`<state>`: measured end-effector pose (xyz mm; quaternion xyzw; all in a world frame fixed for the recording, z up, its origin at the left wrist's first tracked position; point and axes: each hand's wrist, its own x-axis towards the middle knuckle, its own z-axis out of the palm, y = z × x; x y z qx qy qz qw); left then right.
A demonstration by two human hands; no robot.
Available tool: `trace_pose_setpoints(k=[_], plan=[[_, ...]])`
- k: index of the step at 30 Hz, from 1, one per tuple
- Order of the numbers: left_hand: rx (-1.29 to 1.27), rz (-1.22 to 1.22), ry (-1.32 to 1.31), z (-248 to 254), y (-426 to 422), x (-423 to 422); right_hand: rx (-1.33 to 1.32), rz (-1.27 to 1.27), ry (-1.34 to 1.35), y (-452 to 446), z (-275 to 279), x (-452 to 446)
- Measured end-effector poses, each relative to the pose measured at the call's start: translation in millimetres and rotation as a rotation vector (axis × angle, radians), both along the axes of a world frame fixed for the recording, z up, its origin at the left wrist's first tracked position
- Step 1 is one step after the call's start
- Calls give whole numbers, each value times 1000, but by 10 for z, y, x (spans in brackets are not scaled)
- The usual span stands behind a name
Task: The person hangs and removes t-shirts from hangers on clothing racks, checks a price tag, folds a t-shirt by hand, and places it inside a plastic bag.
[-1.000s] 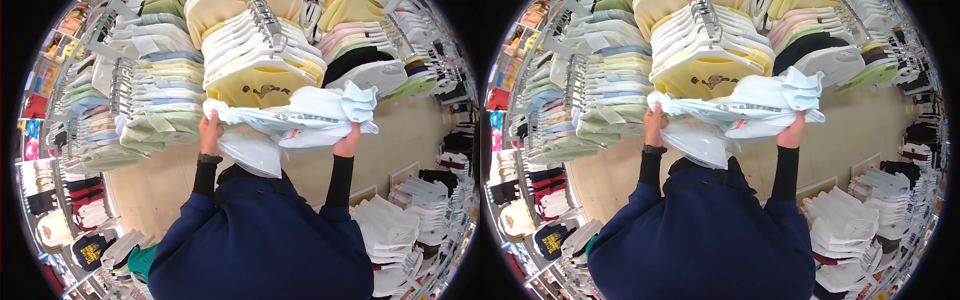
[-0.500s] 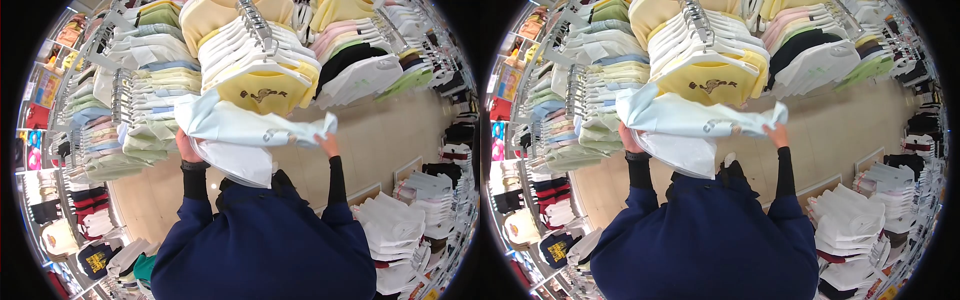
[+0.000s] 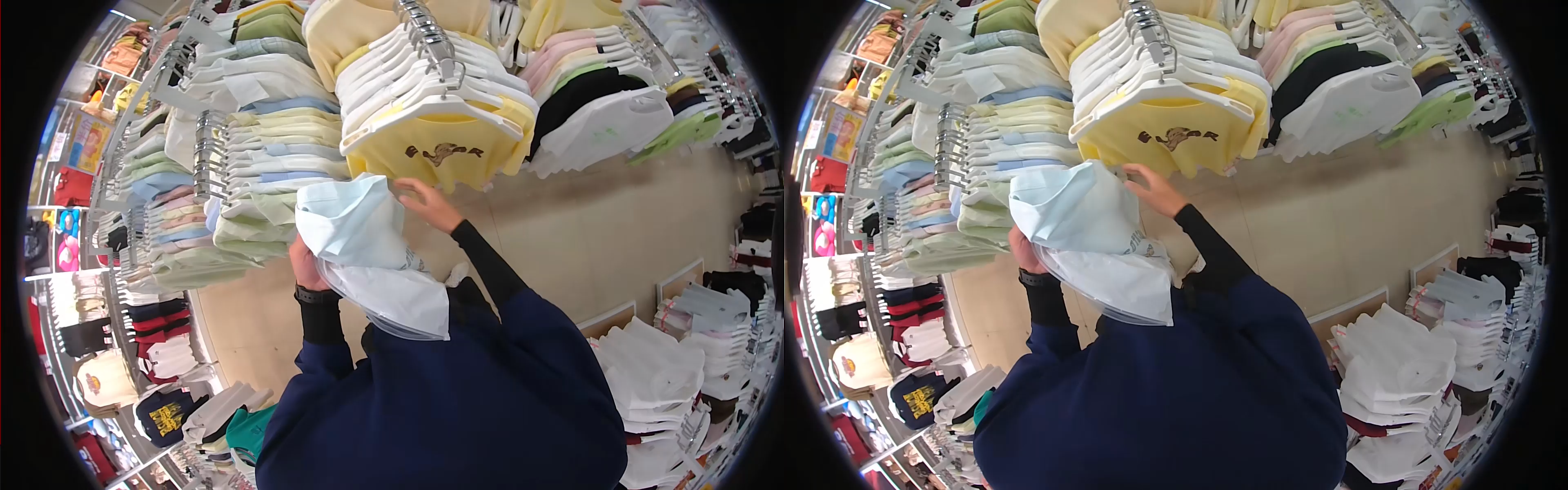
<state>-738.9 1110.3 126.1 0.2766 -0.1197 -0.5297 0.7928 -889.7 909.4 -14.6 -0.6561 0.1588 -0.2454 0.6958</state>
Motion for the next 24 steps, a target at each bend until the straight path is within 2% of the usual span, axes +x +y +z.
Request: trace_pose_setpoints(k=[2, 5, 8, 11, 14, 17, 20, 23, 24], plan=[[52, 41, -27, 19, 144, 58, 288, 94, -57, 76, 72, 326], [132, 117, -68, 37, 362, 187, 287, 313, -6, 113, 242, 452], [194, 198, -77, 77, 529, 287, 315, 255, 78, 180, 138, 449], [292, 298, -103, 118, 614, 352, 170, 91, 244, 179, 292, 300], [156, 259, -24, 20, 733, 483, 8, 22, 249, 141, 403, 170], [199, 290, -245, -41, 710, 628, -31, 5, 279, 7, 553, 69], [271, 368, -269, -208, 735, 815, 106, 43, 244, 57, 893, -32], [580, 547, -565, -128, 600, 783, 212, 40, 258, 168, 1385, -56], [586, 727, -693, -263, 514, 798, 246, 31, 258, 242, 1518, -41]])
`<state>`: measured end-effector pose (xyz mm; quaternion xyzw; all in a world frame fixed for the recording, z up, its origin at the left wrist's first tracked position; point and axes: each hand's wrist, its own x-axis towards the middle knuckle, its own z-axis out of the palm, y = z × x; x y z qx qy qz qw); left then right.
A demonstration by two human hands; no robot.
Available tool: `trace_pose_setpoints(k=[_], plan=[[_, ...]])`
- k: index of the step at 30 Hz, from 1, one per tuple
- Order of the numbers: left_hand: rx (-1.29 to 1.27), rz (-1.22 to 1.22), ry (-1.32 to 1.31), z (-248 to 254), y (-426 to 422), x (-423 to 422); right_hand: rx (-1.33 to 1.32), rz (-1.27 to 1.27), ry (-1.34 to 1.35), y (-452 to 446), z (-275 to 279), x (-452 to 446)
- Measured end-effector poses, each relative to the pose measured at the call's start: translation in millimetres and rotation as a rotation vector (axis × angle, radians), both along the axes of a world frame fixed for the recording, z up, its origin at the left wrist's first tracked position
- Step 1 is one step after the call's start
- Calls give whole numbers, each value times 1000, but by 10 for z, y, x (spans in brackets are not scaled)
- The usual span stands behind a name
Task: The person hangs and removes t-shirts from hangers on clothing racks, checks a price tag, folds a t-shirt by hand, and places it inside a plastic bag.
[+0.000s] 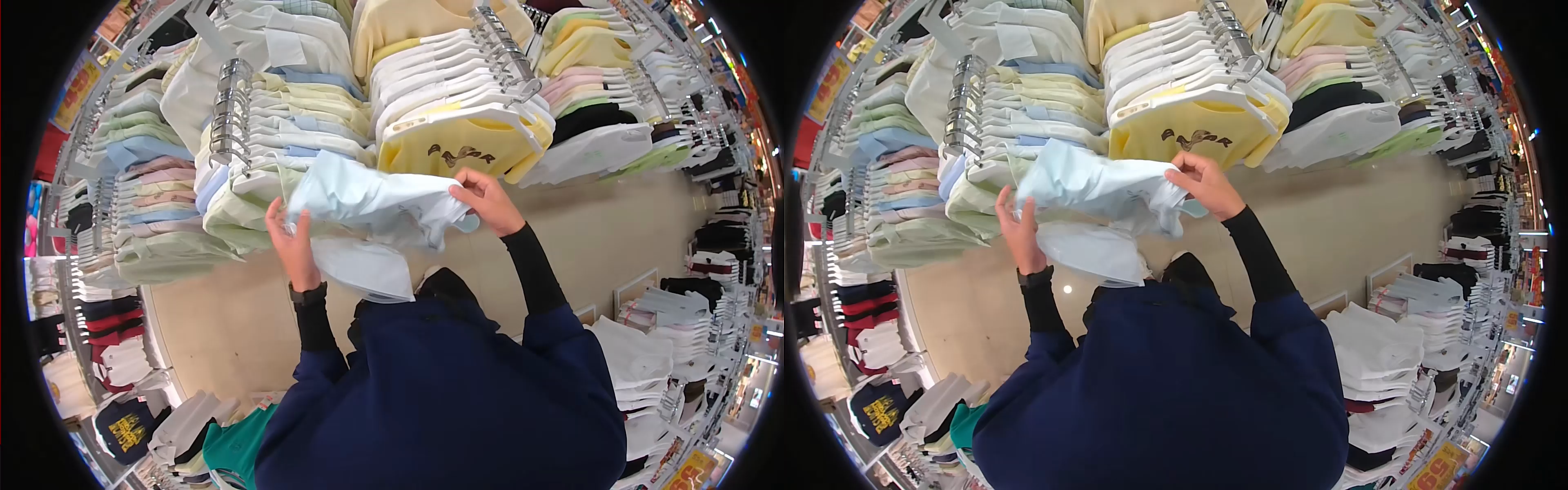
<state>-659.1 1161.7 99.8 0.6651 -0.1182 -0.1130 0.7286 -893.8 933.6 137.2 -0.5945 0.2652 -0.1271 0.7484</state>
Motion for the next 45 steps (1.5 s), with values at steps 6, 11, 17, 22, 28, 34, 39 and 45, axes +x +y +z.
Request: trace_pose_setpoints(k=[6, 11, 17, 22, 28, 34, 39, 45], plan=[[252, -406, -377, 207, -230, -548, -126, -54, -67, 276, 131, 248], [245, -409, -651, 446, -578, -932, -288, -71, -90, 396, 107, 450], [340, -363, -763, 265, -767, -1091, -325, -88, -93, 263, -20, 360], [466, -254, -692, 259, -1024, -1574, -485, -102, -86, 54, -68, 179], [507, -229, -686, 129, -1324, -1914, -418, -32, -19, -307, -355, -100], [453, -393, -657, 145, -1366, -1960, -357, 112, 12, -526, -447, -290], [534, -178, -628, 81, -1427, -2133, -311, 101, -86, -437, -457, -255], [537, -132, -520, 29, -1592, -2133, -271, 34, -166, -385, -510, -271]])
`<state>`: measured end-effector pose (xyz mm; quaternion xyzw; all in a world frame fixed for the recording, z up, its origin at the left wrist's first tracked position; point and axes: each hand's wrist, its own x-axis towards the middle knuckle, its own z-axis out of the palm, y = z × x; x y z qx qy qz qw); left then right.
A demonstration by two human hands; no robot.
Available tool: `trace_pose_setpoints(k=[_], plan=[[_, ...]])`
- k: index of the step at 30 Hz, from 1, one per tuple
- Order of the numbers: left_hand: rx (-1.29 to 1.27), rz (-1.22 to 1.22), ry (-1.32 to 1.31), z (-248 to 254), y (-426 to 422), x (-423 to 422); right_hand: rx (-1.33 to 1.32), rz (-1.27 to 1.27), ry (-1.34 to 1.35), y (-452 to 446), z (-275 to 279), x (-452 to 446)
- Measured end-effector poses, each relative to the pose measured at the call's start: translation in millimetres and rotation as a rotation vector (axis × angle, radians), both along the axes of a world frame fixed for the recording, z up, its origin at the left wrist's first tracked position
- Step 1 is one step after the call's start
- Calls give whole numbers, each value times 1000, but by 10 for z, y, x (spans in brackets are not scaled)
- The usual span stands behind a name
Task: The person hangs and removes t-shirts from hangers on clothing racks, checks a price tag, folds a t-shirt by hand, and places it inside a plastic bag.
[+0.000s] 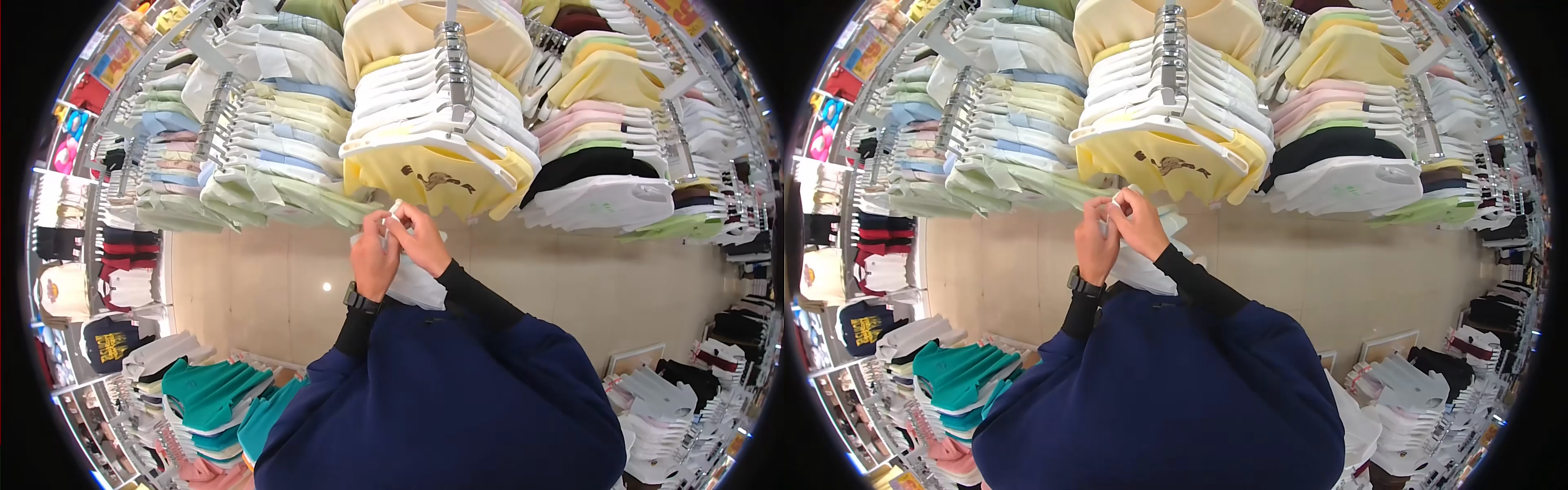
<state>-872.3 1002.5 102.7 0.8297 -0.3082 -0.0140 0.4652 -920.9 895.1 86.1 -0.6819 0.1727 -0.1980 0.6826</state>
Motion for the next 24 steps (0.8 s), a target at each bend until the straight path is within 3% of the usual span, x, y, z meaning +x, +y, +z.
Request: trace_pose_setpoints(k=[5, 8, 13, 20, 24], plan=[[-48, -187, -66, -28, 39, 139, 84, 53, 6, -38, -11, -74], [-73, -121, 78, 62, 77, 156, 280, 57, 134, -74, 150, -113], [-102, -71, 23, 130, 200, 291, -930, -616, -63, -718, 300, -54], [1, -62, 97, 65, 420, 431, -795, -488, 11, -1181, 214, 47], [-106, -44, 257, -131, 592, 544, -773, -271, 50, -1442, 36, 32]])
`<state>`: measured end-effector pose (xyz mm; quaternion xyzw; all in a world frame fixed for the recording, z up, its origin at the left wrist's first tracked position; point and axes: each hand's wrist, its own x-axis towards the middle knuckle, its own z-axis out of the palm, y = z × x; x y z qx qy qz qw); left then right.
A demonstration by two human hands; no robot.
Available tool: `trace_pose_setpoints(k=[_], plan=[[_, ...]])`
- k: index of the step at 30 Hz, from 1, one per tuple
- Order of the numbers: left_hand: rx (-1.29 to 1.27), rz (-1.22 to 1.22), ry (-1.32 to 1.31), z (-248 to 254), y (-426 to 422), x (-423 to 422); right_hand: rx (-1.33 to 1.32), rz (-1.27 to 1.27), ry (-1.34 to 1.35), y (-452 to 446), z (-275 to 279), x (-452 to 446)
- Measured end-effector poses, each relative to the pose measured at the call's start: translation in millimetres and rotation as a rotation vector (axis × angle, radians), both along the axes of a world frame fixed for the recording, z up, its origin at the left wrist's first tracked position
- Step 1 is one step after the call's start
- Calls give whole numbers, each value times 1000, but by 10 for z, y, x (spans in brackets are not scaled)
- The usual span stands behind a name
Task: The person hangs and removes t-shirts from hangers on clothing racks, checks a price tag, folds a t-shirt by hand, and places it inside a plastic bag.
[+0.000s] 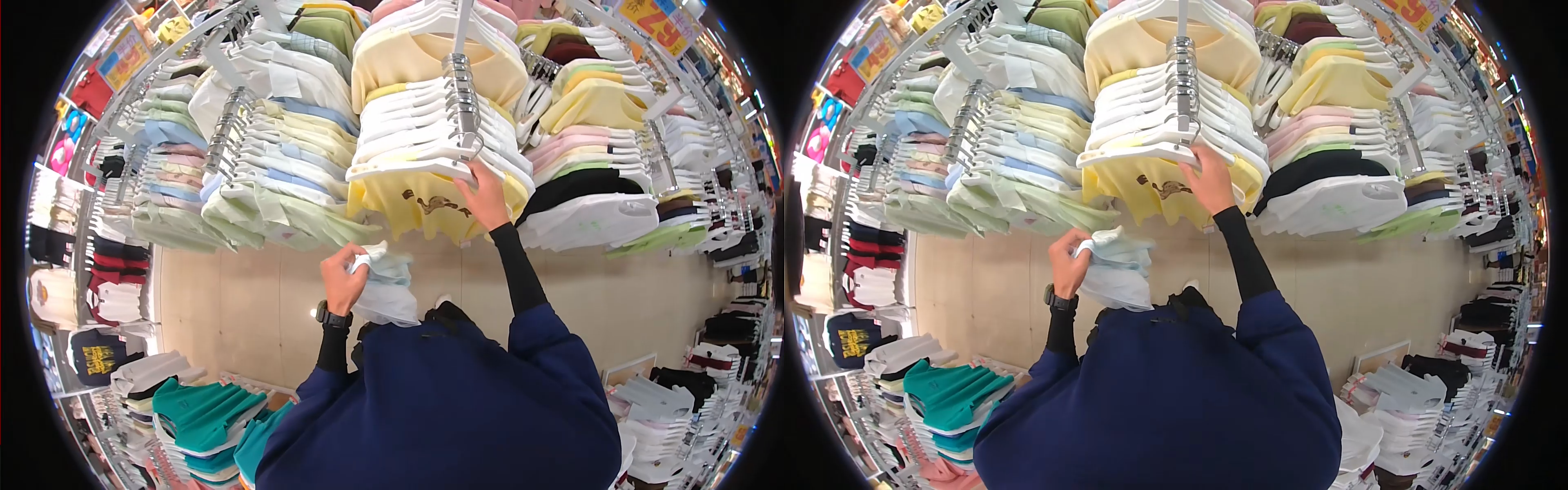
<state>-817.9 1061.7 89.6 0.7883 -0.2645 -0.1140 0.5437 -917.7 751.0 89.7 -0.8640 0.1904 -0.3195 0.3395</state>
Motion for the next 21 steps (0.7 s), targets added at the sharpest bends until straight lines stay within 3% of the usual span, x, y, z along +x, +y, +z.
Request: trace_pose_setpoints(k=[5, 12, 13, 17, 21], plan=[[-65, 35, 117, 40, 89, 90, -110, -21, -45, 54, 20, -48], [-72, 154, -10, -45, 120, 287, 23, -41, 13, 263, 395, -482], [-41, 206, -14, 3, 116, 294, -14, -64, -102, 374, 451, -561], [-89, 394, 35, -29, 102, 404, 254, 71, 138, 710, 503, -1155], [-51, 452, -13, 42, 25, 427, 336, 156, 248, 895, 539, -1462]])
